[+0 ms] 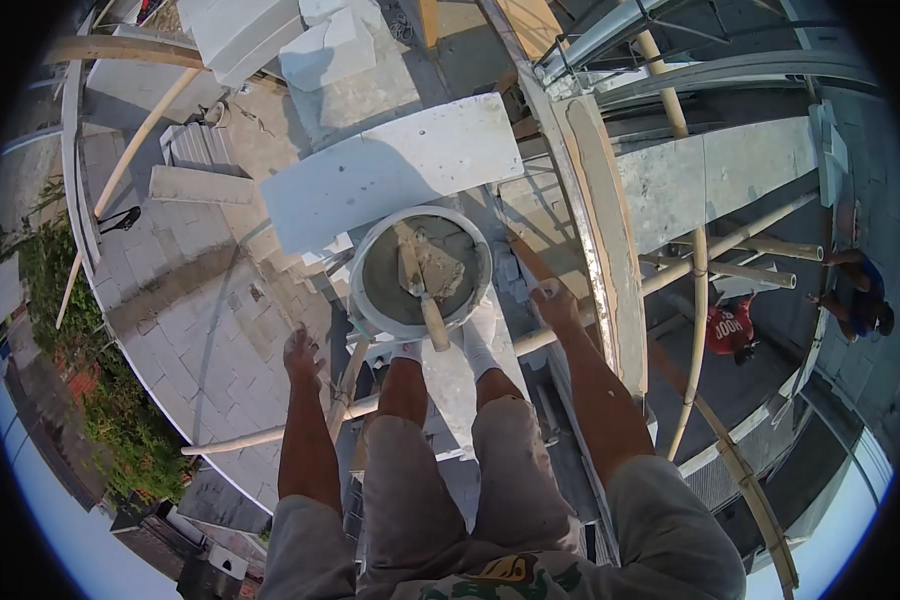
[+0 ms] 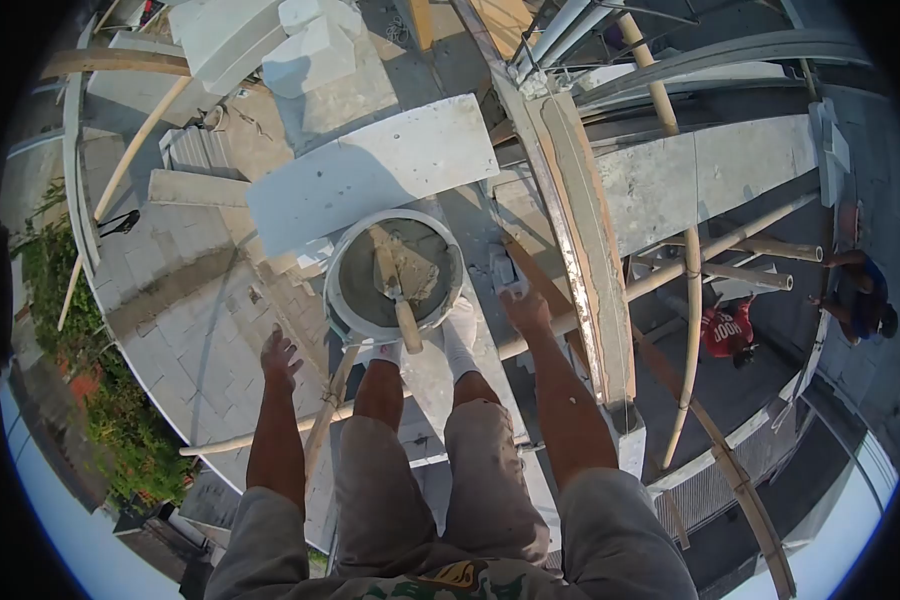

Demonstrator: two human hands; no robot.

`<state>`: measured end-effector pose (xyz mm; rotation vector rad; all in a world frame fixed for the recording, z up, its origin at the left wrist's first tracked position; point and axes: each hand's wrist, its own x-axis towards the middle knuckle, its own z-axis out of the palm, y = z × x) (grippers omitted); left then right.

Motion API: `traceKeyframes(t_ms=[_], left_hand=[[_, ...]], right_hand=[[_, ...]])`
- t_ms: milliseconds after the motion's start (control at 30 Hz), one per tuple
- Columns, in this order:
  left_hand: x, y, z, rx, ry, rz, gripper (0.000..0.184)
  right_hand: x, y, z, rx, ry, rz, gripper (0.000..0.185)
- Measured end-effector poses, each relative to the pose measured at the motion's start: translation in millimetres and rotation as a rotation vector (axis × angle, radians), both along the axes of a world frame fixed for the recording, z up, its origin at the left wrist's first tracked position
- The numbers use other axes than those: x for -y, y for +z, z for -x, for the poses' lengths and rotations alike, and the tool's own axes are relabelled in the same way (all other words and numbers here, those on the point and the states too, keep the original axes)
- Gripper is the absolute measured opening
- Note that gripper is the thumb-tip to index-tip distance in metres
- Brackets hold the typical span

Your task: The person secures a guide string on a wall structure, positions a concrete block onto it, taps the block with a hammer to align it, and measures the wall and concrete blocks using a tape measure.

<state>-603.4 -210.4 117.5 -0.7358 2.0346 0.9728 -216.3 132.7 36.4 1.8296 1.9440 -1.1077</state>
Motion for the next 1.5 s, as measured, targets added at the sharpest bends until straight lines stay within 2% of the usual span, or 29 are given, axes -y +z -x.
traceKeyframes(t_ms=[33,67,133,200,233,267,300,367,433,533,667,767,900,933,967,1033,1100,1200,1300,1333,1433,1467,1500], left_hand=[[7,-26,18,0.012,0.026,-0.039,0.063],[-3,-43,32,-0.016,0.041,-0.039,0.065],[-19,-60,65,-0.068,0.07,-0.008,0.07],[-24,-95,98,-0.104,0.025,-0.089,0.085],[-22,-115,115,-0.122,0.02,-0.101,0.085],[-23,-137,133,-0.14,0.012,-0.116,0.085],[-29,-154,148,-0.16,-0.017,-0.134,0.085],[-42,-176,169,-0.167,-0.078,-0.179,0.082],[-61,-193,179,-0.136,-0.096,-0.287,0.08],[-73,-211,179,-0.114,-0.006,-0.479,0.077],[-76,-216,176,-0.142,0.076,-0.559,0.073],[-90,-175,189,-0.042,0.036,-0.402,0.073],[-129,-95,232,0.208,-0.043,-0.078,0.076],[-134,-81,242,0.24,-0.062,-0.046,0.075],[-137,-72,251,0.273,-0.086,-0.016,0.074],[-147,-64,266,0.282,-0.112,-0.008,0.072],[-144,-70,270,0.243,-0.095,-0.036,0.07],[-159,-85,280,0.05,-0.138,-0.083,0.069],[-173,-108,292,-0.326,-0.431,0.195,0.077],[-171,-111,291,-0.373,-0.496,0.213,0.082],[-164,-116,283,-0.594,-0.687,0.26,0.095],[-158,-119,275,-0.715,-0.751,0.28,0.099],[-155,-117,268,-0.835,-0.813,0.299,0.104]], right_hand=[[-39,46,58,-0.107,-0.113,0.233,0.06],[-60,38,88,-0.134,-0.114,0.138,0.061],[-82,-12,128,-0.266,-0.156,-0.038,0.062],[-113,-90,148,-0.458,-0.268,-0.149,0.065],[-125,-77,170,-0.36,-0.222,-0.244,0.067],[-141,-101,170,-0.381,-0.246,-0.288,0.068],[-156,-134,162,-0.431,-0.459,-0.206,0.067],[-167,-131,167,-0.333,-0.389,-0.224,0.07],[-167,-132,174,-0.466,-0.557,-0.096,0.067],[-173,-157,171,-0.921,-0.77,0.248,0.064],[-171,-157,180,-1.025,-0.761,0.293,0.058],[-166,-126,190,-0.968,-0.817,0.277,0.061],[-193,-46,221,-0.588,-0.575,0.275,0.079],[-211,-26,240,-0.352,-0.536,0.304,0.089],[-217,-16,259,-0.288,-0.553,0.258,0.097],[-248,-42,262,-0.039,-0.404,0.171,0.106],[-265,-58,261,-0.05,-0.265,0.042,0.106],[-284,-71,274,-0.022,-0.021,-0.132,0.103],[-282,-34,315,0.21,0.121,-0.121,0.096],[-281,-23,327,0.3,0.174,-0.106,0.093],[-273,-25,324,0.298,0.181,-0.247,0.085],[-267,-34,317,0.217,0.196,-0.389,0.083],[-252,-31,311,0.101,0.342,-0.614,0.085]])
